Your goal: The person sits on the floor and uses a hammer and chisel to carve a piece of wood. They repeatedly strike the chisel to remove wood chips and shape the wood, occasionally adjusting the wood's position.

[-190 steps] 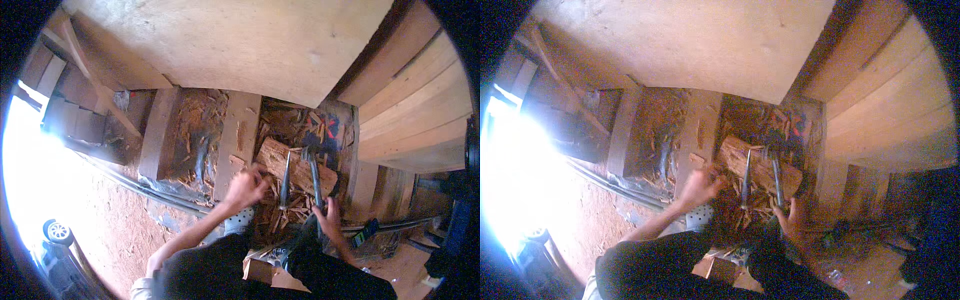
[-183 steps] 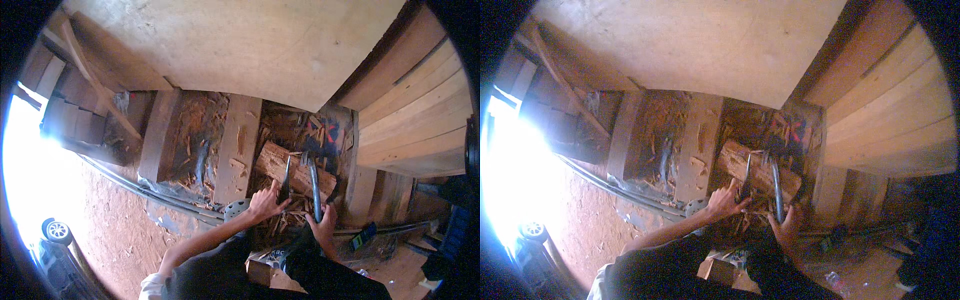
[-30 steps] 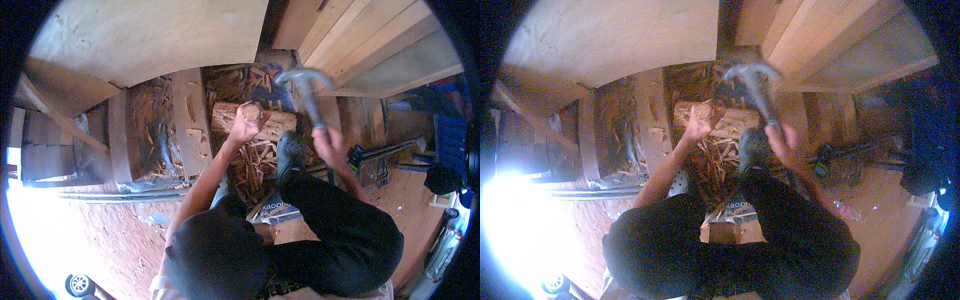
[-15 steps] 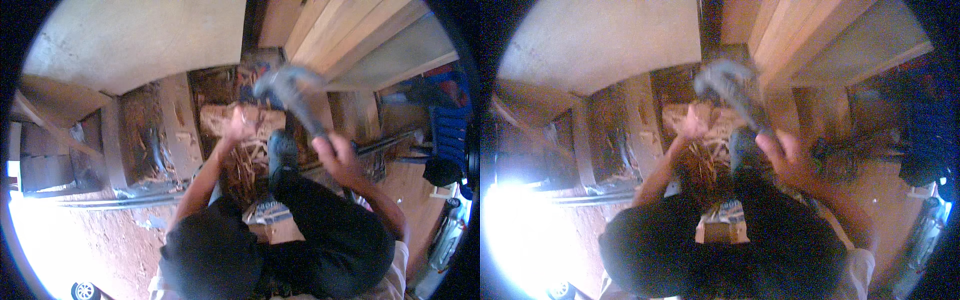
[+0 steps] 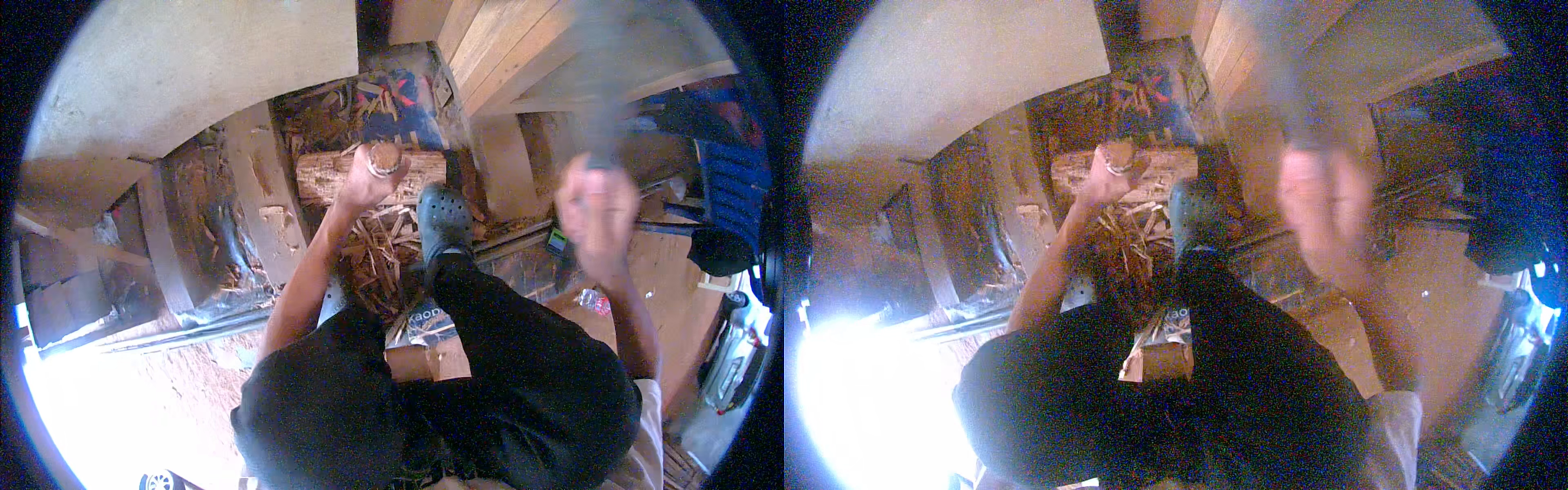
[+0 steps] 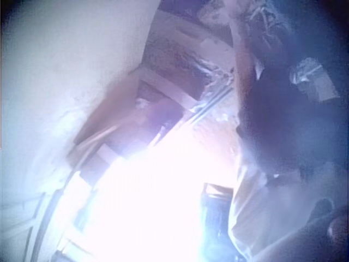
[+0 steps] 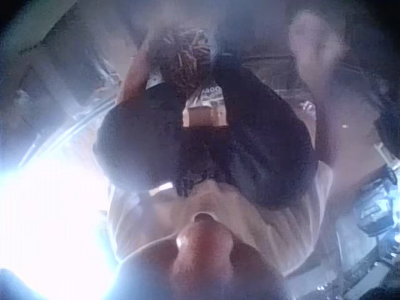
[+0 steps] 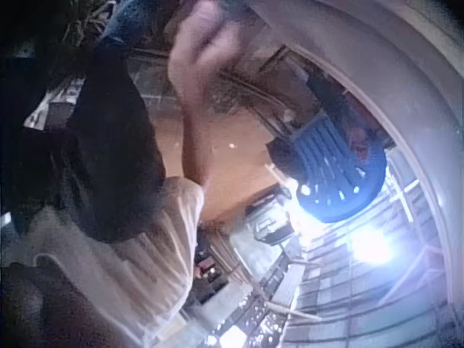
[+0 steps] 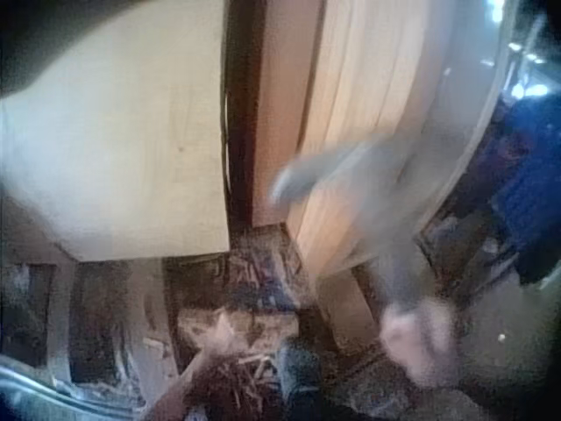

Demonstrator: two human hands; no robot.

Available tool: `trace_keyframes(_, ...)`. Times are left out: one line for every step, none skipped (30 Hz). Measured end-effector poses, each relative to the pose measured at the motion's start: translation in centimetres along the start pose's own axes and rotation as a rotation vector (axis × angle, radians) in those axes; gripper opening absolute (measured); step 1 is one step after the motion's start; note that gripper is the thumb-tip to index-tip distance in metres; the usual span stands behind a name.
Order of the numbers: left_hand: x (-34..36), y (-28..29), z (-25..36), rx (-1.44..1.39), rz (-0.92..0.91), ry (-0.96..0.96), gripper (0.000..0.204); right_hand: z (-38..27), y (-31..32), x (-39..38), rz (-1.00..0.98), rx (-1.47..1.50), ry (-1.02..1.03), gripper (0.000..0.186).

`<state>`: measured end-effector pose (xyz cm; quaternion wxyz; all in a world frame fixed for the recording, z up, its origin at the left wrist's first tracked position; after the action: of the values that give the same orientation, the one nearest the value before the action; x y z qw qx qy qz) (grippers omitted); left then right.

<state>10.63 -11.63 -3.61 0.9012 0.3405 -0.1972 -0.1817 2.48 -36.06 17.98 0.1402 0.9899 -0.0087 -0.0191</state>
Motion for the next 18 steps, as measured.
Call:
trace_keyframes(-0.3, -0.2, 0.2, 0.03, 0.075, -0.051, 0.013, -0.4, 0.4, 0.0, -0.105, 0.231, -0.118, 0.023)
trace_keyframes(-0.4, -0.1, 0.3, 0.074, 0.152, -0.116, 0.012, 0.4, -0.2, 0.3, -0.104, 0.485, -0.107, 0.024)
trace_keyframes(-0.6, 0.0, 0.4, 0.053, 0.137, -0.076, 0.012, 1.4, -1.1, 0.4, -0.142, 0.167, 0.008, 0.024)
trace_keyframes(-0.7, 0.1, 0.6, 0.027, 0.158, -0.058, 0.011, 2.8, -2.2, 0.3, -0.152, -0.364, 0.172, 0.024)
trace_keyframes(-0.5, 0.4, 0.9, 0.365, 0.256, -0.313, 0.008, 4.2, -3.3, 0.1, -0.179, -0.773, 0.219, 0.024)
trace_keyframes(-0.3, 0.6, 0.9, 0.08, 0.198, -0.184, 0.01, 5.6, -4.2, 0.3, -0.306, -0.64, 0.078, 0.022)
trace_keyframes(0.1, 0.6, 0.9, -0.041, 0.158, -0.112, 0.013, 6.1, -4.0, 0.2, -0.241, -0.639, 0.073, 0.023)
trace_keyframes(0.3, 0.6, 0.7, 0.116, 0.027, -0.021, 0.023, 6.2, -4.0, 0.1, -0.185, -0.64, 0.064, 0.025)
trace_keyframes(0.8, 0.7, 0.6, 0.037, 0.181, -0.087, 0.022, 5.7, -3.2, 0.3, -0.146, -0.592, -0.013, 0.026)
trace_keyframes(0.5, 0.6, 0.6, -0.021, 0.236, -0.065, 0.022, 4.7, -2.8, 0.1, -0.128, -0.512, -0.043, 0.026)
trace_keyframes(0.4, 0.2, 0.4, 0.01, 0.059, 0.072, 0.02, 3.4, -2.3, -0.4, -0.087, -0.353, -0.045, 0.028)
trace_keyframes(-0.1, 0.0, 0.4, -0.045, -0.012, 0.15, 0.018, 1.8, -1.4, -0.4, -0.09, -0.264, -0.109, 0.029)
trace_keyframes(-0.3, -0.1, 0.2, -0.113, 0.009, 0.121, 0.011, 0.3, -0.7, -0.2, -0.098, -0.038, -0.113, 0.03)
trace_keyframes(-0.8, -0.3, 0.5, -0.158, 0.005, 0.099, 0.005, -0.8, -0.7, -0.6, 0.012, 0.106, 0.017, 0.03)
trace_keyframes(-0.9, -0.2, 0.5, 0.085, 0.059, -0.076, 0.005, -0.9, -1.4, -0.5, 0.078, 0.213, 0.101, 0.035)
trace_keyframes(-1.1, -0.1, 0.8, 0.33, 0.116, -0.255, 0.005, -0.6, -1.8, -0.5, 0.18, 0.311, 0.152, 0.039)
trace_keyframes(-1.2, 0.1, 1.0, 0.587, 0.17, -0.424, 0.005, 0.2, -2.7, -0.4, 0.057, 0.106, 0.214, 0.038)
trace_keyframes(-1.0, 0.3, 1.1, 0.501, 0.145, -0.395, 0.006, 1.7, -4.2, -0.4, -0.04, -0.128, 0.22, 0.036)
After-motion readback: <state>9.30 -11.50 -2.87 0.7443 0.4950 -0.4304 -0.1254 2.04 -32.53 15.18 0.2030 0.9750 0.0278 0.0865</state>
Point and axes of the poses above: each hand's wrist, its own x-axis towards the middle knuckle, its own y-axis out of the back of the hand, z = x × y, the point moved 1 cm from there along x, towards the middle knuckle, and after that the axes turned 5 degrees about z, right-handed, at the moved point
